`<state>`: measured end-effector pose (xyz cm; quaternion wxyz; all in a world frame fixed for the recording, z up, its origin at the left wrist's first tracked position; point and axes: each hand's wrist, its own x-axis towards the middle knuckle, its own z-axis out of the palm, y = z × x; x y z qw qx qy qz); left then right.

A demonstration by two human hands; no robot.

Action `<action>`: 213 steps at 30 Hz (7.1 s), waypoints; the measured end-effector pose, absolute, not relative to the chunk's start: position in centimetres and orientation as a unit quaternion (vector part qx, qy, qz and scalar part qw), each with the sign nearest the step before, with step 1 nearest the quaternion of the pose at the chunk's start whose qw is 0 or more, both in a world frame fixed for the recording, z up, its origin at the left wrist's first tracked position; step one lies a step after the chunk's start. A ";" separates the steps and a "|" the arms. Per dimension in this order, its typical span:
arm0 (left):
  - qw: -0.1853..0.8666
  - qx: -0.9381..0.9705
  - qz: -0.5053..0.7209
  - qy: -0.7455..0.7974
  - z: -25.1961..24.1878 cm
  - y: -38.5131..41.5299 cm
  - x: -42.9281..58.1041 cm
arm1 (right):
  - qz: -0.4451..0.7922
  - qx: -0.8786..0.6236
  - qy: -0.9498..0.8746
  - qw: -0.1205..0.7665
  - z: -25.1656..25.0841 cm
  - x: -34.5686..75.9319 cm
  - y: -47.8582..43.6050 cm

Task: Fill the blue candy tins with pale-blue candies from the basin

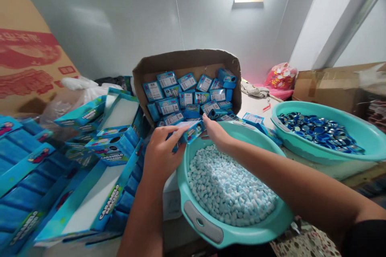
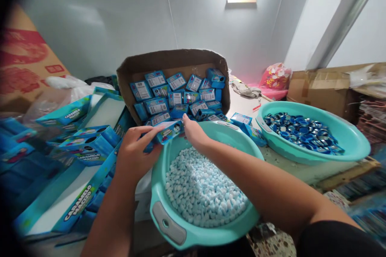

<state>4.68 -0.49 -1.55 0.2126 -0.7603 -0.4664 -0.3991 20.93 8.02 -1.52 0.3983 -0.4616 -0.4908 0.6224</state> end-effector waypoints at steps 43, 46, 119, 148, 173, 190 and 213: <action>-0.004 -0.645 -0.413 -0.643 0.6 -3.4 1.5 | 0.201 -0.152 -0.951 0.181 -2.7 21.2 6.3; 0.042 -0.640 -0.459 -0.615 1.1 -3.7 2.0 | 0.206 -0.147 -0.949 0.186 -3.0 21.2 6.5; -0.134 -0.697 -0.361 -0.605 0.9 -3.4 5.3 | 0.291 -0.200 -0.931 0.089 2.2 23.7 6.6; -0.258 -0.631 -0.395 -0.616 -0.7 -1.7 6.6 | 0.239 -0.221 -0.927 0.185 2.1 23.7 5.9; -0.058 -0.594 -0.319 -0.736 1.8 -4.7 1.6 | 0.233 -0.272 -0.928 -0.106 -0.3 23.5 6.7; -0.071 -0.658 -0.285 -0.694 0.6 -3.7 1.2 | 0.207 -0.287 -0.918 -0.181 -1.1 23.1 6.3; 0.209 -0.480 -0.649 -0.552 0.9 -4.2 2.2 | 0.236 -0.327 -0.875 -0.268 -1.4 21.6 5.4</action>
